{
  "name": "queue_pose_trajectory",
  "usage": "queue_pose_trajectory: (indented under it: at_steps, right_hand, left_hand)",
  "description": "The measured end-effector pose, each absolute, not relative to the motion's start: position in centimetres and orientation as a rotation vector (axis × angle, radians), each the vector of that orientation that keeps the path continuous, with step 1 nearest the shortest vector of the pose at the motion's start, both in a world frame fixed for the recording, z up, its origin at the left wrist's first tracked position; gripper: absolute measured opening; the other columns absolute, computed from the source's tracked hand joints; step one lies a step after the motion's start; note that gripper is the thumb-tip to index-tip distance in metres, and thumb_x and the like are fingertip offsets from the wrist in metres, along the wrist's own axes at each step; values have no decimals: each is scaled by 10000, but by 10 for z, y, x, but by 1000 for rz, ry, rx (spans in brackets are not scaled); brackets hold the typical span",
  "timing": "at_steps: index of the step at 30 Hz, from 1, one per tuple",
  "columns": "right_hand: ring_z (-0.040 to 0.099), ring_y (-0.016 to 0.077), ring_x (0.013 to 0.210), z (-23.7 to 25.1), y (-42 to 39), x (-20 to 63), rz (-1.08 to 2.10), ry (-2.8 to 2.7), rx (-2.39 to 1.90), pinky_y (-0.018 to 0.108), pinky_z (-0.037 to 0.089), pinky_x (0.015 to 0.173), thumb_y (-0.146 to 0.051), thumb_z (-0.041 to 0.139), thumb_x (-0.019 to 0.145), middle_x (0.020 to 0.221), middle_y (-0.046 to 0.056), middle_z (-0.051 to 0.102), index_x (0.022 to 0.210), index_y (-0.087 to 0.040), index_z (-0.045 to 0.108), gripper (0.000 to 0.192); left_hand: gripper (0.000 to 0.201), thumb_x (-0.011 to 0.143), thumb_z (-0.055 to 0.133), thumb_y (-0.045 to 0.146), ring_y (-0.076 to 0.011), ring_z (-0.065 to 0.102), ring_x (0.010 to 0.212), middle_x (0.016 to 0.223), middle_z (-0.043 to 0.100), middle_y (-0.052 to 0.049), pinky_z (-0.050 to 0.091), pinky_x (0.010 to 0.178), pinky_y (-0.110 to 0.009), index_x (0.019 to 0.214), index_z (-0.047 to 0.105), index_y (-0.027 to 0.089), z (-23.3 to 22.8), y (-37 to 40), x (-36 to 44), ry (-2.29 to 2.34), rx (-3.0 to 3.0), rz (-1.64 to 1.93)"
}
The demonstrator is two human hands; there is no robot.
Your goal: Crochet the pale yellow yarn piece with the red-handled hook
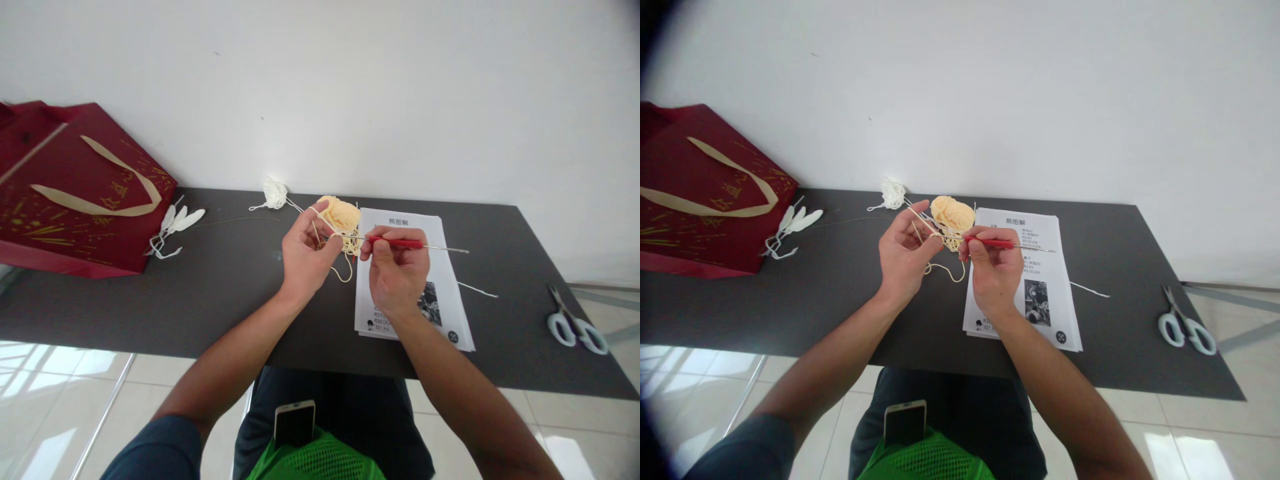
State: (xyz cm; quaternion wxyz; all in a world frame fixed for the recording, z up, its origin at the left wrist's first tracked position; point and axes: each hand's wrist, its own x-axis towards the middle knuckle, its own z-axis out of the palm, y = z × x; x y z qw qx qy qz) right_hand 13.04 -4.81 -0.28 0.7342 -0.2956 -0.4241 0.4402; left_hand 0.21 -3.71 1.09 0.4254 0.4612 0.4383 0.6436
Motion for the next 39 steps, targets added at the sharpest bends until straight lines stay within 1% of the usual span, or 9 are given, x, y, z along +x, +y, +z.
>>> queue_pose_trajectory:
  at_steps: [6, 12, 19, 22, 25, 29, 32, 36, 39]
  right_hand:
    - [692, 126, 681, -6, -52, 125, 843, -994, -695, 314, 608, 619, -269, 772, 871, 923, -18, 737, 945, -288, 630, 161]
    - [733, 171, 779, -8, -62, 124, 654, -1154, -748, 359, 640, 643, -215, 740, 890, 991, 16, 767, 971, -310, 716, 127]
    - [760, 218, 926, -14, -68, 131, 477, -1424, -760, 445, 666, 812, -156, 713, 893, 1100, 30, 804, 1108, -379, 769, 315]
    - [764, 231, 992, -15, -68, 134, 465, -1502, -772, 466, 651, 898, -154, 726, 884, 1141, 38, 805, 1139, -378, 770, 342]
    - [763, 239, 1041, -17, -66, 135, 445, -1544, -771, 470, 638, 937, -131, 726, 878, 1175, 38, 800, 1169, -388, 765, 390]
    - [763, 234, 1045, -20, -60, 135, 335, -1592, -714, 449, 645, 908, -49, 701, 866, 1203, 48, 793, 1227, -376, 742, 489]
    - [767, 232, 1031, -22, -57, 135, 276, -1605, -693, 429, 654, 877, 8, 692, 845, 1202, 65, 794, 1234, -342, 745, 526]
    - [770, 225, 1017, -21, -56, 136, 271, -1604, -684, 425, 660, 882, 32, 702, 828, 1204, 60, 797, 1222, -334, 754, 540]
    - [780, 213, 964, -17, -56, 134, 407, -1535, -708, 398, 684, 807, -31, 720, 850, 1181, 34, 803, 1147, -347, 786, 439]
  left_hand:
    - [486, 732, 746, 124, -83, 564, 626, 725, 602, 56, 450, 599, -219, 1199, 663, 228, 10, -39, 2, 1169, 1184, 1659]
    - [424, 749, 740, 121, -74, 559, 602, 725, 614, 57, 450, 590, -213, 1155, 666, 219, 7, -40, 3, 1246, 1208, 1725]
    - [369, 756, 737, 133, -72, 573, 607, 730, 642, 57, 461, 609, -213, 1111, 680, 214, 8, -40, 4, 1317, 1224, 1778]
    - [393, 736, 762, 152, -79, 598, 625, 733, 668, 54, 474, 630, -218, 1115, 682, 212, 6, -37, 3, 1301, 1138, 1764]
    - [441, 698, 787, 158, -80, 602, 604, 712, 686, 58, 453, 603, -212, 1122, 676, 203, 6, -33, 3, 1218, 996, 1721]
    - [462, 649, 825, 154, -39, 486, 482, 655, 654, 72, 347, 495, -189, 1089, 683, 167, 13, -31, 2, 1074, 765, 1614]
    - [479, 638, 850, 147, -15, 430, 467, 662, 637, 67, 300, 470, -175, 1092, 698, 146, 17, -31, 0, 933, 648, 1527]
    - [508, 646, 862, 146, -13, 456, 506, 700, 633, 55, 318, 484, -163, 1132, 714, 155, 18, -30, -5, 830, 578, 1425]
    - [532, 644, 859, 136, -22, 477, 532, 687, 612, 58, 354, 508, -165, 1156, 716, 154, 18, -29, -8, 794, 543, 1382]
